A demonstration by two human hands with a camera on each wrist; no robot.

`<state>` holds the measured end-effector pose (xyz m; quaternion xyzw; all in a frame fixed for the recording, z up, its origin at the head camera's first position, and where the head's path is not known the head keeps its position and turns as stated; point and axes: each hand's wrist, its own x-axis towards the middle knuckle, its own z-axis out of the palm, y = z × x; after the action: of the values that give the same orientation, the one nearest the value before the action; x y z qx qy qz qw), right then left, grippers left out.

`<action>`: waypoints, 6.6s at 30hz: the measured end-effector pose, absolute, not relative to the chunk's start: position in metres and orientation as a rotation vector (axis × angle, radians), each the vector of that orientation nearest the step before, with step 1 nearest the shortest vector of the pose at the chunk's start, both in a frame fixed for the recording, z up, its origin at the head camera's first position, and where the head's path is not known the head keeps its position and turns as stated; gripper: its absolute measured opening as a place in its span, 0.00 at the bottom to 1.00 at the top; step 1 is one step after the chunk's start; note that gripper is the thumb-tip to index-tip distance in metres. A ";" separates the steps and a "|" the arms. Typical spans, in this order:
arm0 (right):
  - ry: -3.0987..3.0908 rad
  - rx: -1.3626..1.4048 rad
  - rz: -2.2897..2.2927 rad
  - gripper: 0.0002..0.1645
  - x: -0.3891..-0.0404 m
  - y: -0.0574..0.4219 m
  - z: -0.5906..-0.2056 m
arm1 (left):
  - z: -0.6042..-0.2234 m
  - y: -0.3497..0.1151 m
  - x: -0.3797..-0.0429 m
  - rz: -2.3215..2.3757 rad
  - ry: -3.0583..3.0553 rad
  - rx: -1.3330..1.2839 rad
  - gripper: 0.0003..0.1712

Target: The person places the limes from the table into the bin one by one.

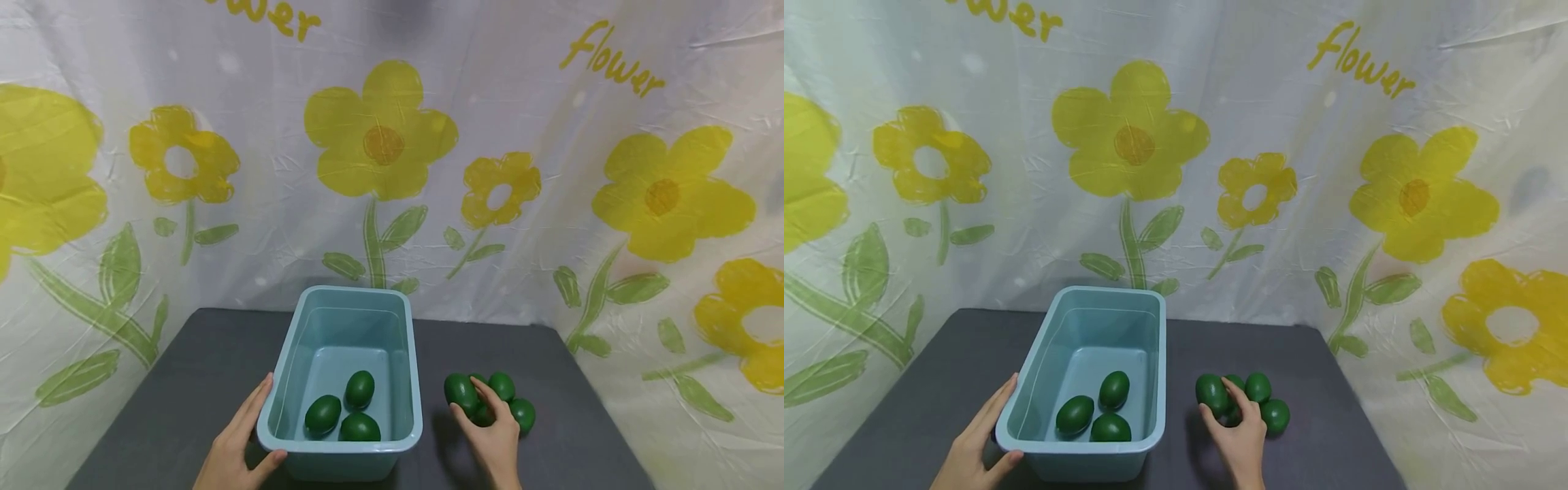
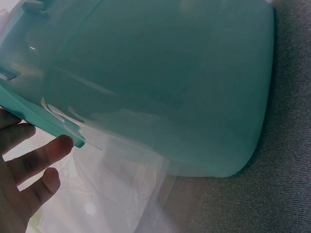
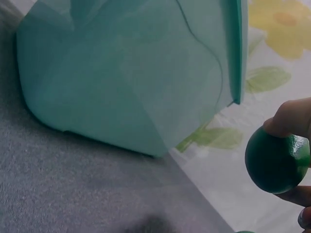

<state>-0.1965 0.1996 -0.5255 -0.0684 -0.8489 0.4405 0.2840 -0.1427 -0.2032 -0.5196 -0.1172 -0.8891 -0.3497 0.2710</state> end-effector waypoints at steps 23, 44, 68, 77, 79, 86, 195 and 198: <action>-2.189 -0.151 1.279 0.35 -0.197 0.187 -0.500 | -0.516 -0.201 -0.142 -0.928 -2.440 -0.267 0.62; -2.084 -0.069 1.357 0.36 -0.199 0.173 -0.482 | -0.516 -0.203 -0.142 -0.958 -2.411 -0.298 0.62; -2.064 -0.037 1.497 0.36 -0.193 0.161 -0.462 | -0.520 -0.199 -0.143 -0.977 -2.387 -0.297 0.63; -2.068 -0.009 1.513 0.34 -0.191 0.152 -0.459 | -0.520 -0.200 -0.142 -0.994 -2.368 -0.300 0.62; -2.067 0.001 1.517 0.34 -0.191 0.150 -0.459 | -0.520 -0.200 -0.142 -0.995 -2.375 -0.292 0.62; -2.078 0.019 1.525 0.34 -0.191 0.143 -0.458 | -0.521 -0.200 -0.142 -0.983 -2.399 -0.274 0.61; -2.401 -0.229 1.073 0.34 -0.184 0.224 -0.505 | -0.518 -0.201 -0.142 -0.985 -2.408 -0.291 0.62; -2.408 -0.239 1.025 0.36 -0.186 0.227 -0.510 | -0.517 -0.201 -0.141 -0.970 -2.424 -0.276 0.62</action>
<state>-0.1858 0.2270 -0.5103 -0.0878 -0.8863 0.3773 0.2539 -0.1415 -0.2010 -0.5171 -0.1015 -0.8928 -0.3572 0.2551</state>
